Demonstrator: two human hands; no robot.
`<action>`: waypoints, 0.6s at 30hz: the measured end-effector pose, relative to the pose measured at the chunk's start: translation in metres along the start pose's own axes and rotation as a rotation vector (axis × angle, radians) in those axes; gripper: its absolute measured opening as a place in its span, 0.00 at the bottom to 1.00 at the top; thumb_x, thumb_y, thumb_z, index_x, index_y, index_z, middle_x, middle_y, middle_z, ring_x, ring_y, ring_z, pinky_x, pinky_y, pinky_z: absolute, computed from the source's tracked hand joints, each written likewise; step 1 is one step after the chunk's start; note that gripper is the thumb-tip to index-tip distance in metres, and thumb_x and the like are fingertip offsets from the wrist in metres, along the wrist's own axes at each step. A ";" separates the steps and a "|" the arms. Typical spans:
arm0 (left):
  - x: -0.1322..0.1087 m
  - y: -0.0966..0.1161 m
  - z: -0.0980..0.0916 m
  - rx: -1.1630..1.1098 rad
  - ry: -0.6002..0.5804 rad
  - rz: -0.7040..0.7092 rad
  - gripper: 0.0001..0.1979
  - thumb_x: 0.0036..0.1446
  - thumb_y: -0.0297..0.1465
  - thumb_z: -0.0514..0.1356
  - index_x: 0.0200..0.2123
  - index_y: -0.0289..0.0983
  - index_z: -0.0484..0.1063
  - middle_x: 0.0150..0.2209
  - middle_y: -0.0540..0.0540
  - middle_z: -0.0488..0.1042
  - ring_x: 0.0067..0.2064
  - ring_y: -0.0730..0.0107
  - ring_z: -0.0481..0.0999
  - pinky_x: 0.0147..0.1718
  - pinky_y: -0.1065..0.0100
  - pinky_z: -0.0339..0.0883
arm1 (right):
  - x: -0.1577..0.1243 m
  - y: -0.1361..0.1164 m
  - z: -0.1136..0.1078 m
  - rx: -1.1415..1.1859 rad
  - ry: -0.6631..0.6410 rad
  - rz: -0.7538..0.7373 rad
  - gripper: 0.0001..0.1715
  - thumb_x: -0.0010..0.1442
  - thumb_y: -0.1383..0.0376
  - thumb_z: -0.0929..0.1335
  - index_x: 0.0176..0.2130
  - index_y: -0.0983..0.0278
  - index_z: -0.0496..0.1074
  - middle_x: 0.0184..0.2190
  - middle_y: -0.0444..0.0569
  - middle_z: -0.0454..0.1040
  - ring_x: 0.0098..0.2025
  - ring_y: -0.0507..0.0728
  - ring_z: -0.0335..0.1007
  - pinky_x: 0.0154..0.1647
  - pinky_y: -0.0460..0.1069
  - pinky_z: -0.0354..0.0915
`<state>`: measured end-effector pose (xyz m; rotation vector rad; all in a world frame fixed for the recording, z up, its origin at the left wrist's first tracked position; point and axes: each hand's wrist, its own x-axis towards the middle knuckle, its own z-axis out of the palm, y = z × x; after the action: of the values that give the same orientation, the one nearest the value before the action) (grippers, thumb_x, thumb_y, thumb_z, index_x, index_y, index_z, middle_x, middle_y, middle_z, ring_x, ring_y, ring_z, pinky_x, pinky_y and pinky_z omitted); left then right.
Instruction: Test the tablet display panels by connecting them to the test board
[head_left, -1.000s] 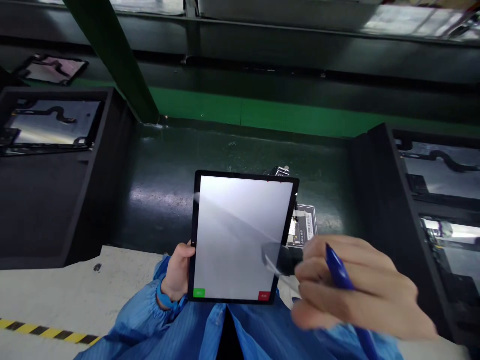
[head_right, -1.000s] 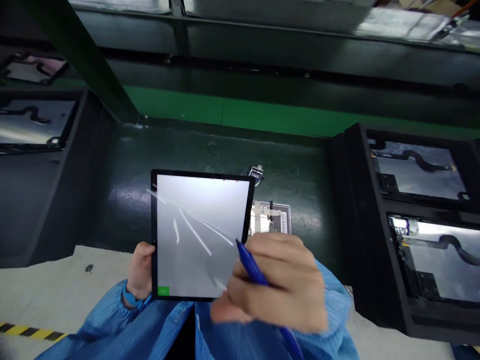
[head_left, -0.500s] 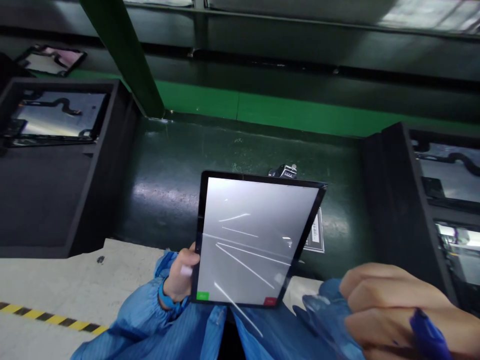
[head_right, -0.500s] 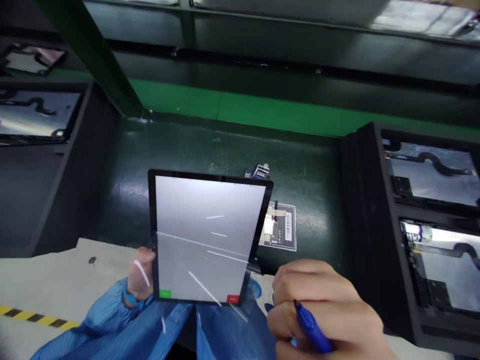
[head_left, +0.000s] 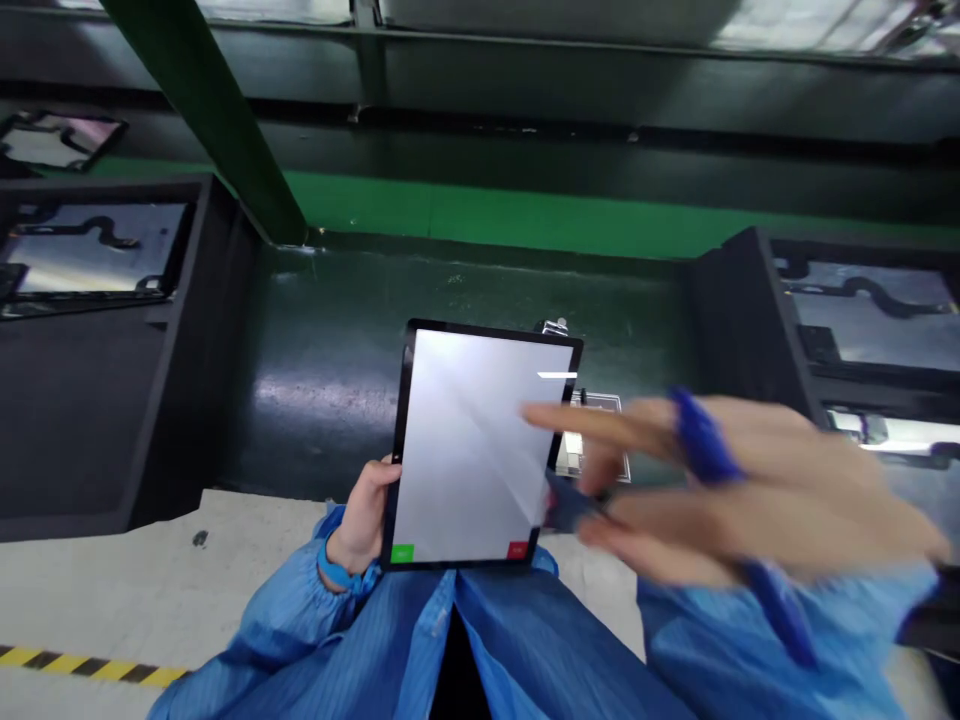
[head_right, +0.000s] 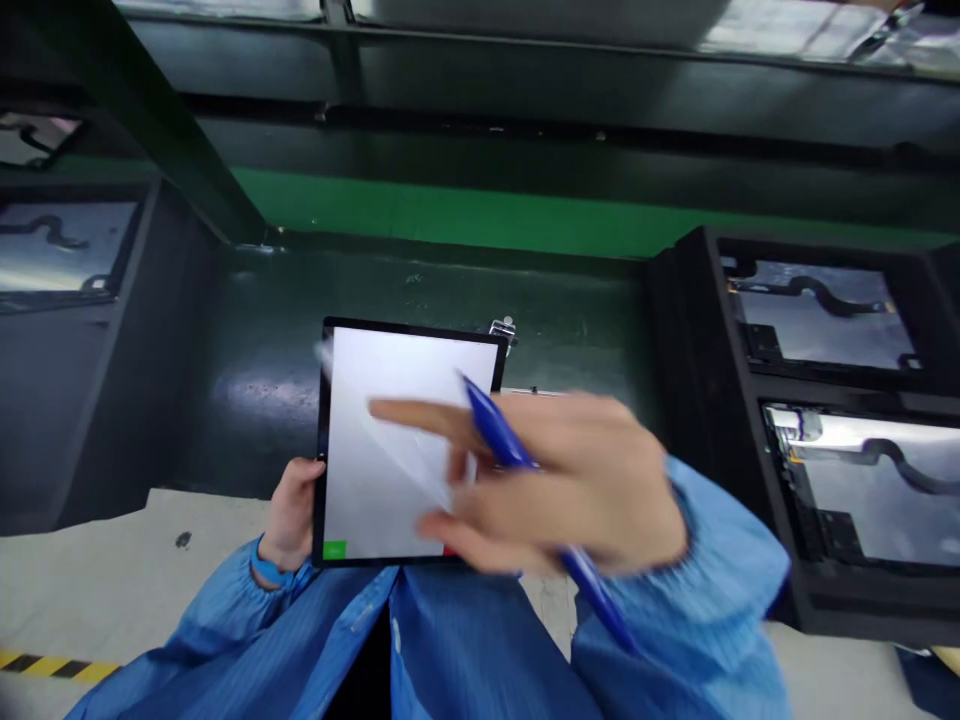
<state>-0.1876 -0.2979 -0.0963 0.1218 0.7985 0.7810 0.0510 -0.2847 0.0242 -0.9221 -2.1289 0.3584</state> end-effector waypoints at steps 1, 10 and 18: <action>0.003 -0.001 0.002 0.048 0.024 0.006 0.07 0.39 0.34 0.64 0.23 0.37 0.75 0.30 0.44 0.82 0.49 0.41 0.80 0.48 0.52 0.74 | 0.014 0.007 0.004 0.073 -0.098 -0.052 0.18 0.65 0.62 0.71 0.23 0.59 0.72 0.28 0.42 0.78 0.34 0.53 0.80 0.29 0.44 0.74; 0.007 0.008 0.003 0.053 0.216 0.061 0.04 0.41 0.31 0.63 0.23 0.37 0.74 0.20 0.48 0.77 0.40 0.47 0.83 0.41 0.58 0.77 | 0.031 0.070 0.048 0.420 0.244 0.225 0.36 0.49 0.49 0.79 0.50 0.61 0.68 0.44 0.49 0.78 0.45 0.60 0.80 0.49 0.55 0.77; 0.000 0.020 0.009 -0.057 0.144 0.043 0.14 0.50 0.32 0.61 0.39 0.36 0.80 0.41 0.43 0.84 0.53 0.46 0.79 0.51 0.55 0.75 | 0.029 0.106 0.051 0.458 0.039 0.076 0.52 0.56 0.49 0.75 0.68 0.61 0.52 0.57 0.53 0.72 0.58 0.62 0.73 0.63 0.59 0.68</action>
<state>-0.1934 -0.2823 -0.0822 0.0318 0.9116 0.8591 0.0529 -0.1874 -0.0481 -0.7328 -1.8646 0.8199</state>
